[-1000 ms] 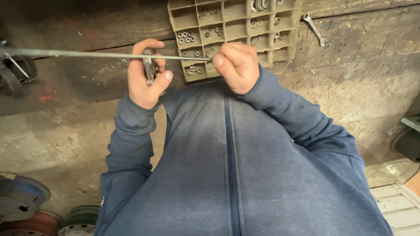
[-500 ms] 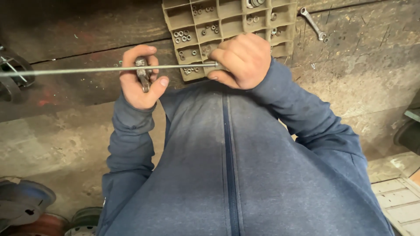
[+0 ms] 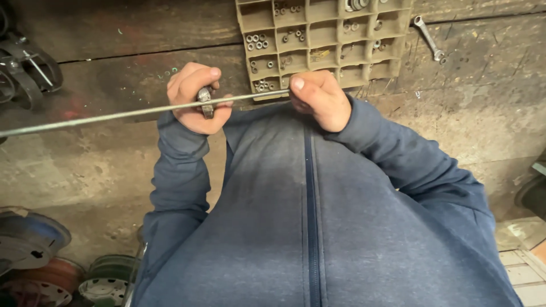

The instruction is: The person walks to a workbench and retrieves a wrench from a drawer. They then use the wrench to tighten a nut onto a long threaded rod held in a clamp. After securing the nut, they pick up a small metal ring from a compartmentalized tray and place it onto the rod.

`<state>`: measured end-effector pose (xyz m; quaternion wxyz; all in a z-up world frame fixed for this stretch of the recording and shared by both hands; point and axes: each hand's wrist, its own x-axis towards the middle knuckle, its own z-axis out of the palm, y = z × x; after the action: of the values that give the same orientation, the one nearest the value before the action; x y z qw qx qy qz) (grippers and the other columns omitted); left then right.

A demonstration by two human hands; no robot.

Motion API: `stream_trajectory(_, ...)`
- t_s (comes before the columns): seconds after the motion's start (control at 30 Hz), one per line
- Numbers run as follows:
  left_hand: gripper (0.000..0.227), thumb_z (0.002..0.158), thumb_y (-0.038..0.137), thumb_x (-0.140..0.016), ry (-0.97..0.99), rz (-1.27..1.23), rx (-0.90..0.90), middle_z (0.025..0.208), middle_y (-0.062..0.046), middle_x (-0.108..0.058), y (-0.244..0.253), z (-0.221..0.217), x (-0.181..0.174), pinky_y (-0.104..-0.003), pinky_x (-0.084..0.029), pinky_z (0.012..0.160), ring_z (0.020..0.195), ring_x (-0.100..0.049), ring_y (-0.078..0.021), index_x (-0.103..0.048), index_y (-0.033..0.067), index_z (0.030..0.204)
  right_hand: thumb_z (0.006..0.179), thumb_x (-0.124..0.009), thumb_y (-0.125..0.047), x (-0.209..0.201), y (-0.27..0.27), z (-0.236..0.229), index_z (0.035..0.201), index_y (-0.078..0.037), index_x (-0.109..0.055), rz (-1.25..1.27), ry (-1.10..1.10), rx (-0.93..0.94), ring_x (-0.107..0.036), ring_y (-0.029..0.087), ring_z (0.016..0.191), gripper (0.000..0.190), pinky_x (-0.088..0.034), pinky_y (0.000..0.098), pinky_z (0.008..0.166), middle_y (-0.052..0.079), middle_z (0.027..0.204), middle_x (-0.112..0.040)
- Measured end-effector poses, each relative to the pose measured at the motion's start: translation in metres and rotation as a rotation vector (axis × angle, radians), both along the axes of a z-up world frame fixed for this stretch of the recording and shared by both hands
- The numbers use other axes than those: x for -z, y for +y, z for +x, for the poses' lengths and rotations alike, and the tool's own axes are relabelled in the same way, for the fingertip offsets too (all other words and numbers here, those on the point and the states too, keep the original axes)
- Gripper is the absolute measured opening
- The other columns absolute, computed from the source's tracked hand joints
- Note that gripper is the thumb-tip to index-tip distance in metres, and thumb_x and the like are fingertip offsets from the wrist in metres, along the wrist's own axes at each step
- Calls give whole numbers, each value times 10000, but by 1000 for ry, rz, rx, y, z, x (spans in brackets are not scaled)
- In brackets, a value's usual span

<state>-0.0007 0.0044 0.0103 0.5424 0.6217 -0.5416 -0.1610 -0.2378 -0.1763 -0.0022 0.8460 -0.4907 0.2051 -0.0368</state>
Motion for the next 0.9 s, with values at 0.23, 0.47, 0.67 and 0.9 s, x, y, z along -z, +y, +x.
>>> stream_trajectory(0.23, 576, 890, 104, -799, 319, 65, -25, 968, -49, -558, 6, -12, 0, -267, -442, 696, 763, -506, -129, -515, 91, 1391, 1205, -430, -334, -6, -81, -26, 972, -1, -651, -720, 66, 107, -556, 130, 727, 463, -450, 264, 664, 66, 843, -624)
stream_trajectory(0.47, 532, 955, 178, -741, 802, 256, -1, 947, -12, -533, -1, -13, 1, -231, -404, 810, 871, -477, -85, -492, 32, 1402, 1061, -666, -126, 89, -179, -144, 1079, 3, -657, -1531, 517, 386, -658, 349, 979, 131, -535, 438, 882, 152, 1079, -680)
stream_trajectory(0.67, 574, 871, 165, -724, 1171, 316, 140, 881, -2, -538, -21, -15, -17, -244, -395, 642, 728, -474, -81, -473, 45, 1373, 966, -754, -87, 98, -144, -146, 1195, -16, -639, -1694, 627, 327, -549, 408, 1116, 266, -477, 483, 957, 194, 1233, -599)
stream_trajectory(0.9, 587, 899, 190, -720, 908, 379, 193, 923, 21, -522, -19, -11, -16, -226, -379, 732, 828, -464, -65, -485, 39, 1415, 999, -755, -47, 115, -162, -149, 1080, -7, -590, -1573, 543, 380, -586, 365, 1015, 189, -511, 435, 899, 164, 1107, -585)
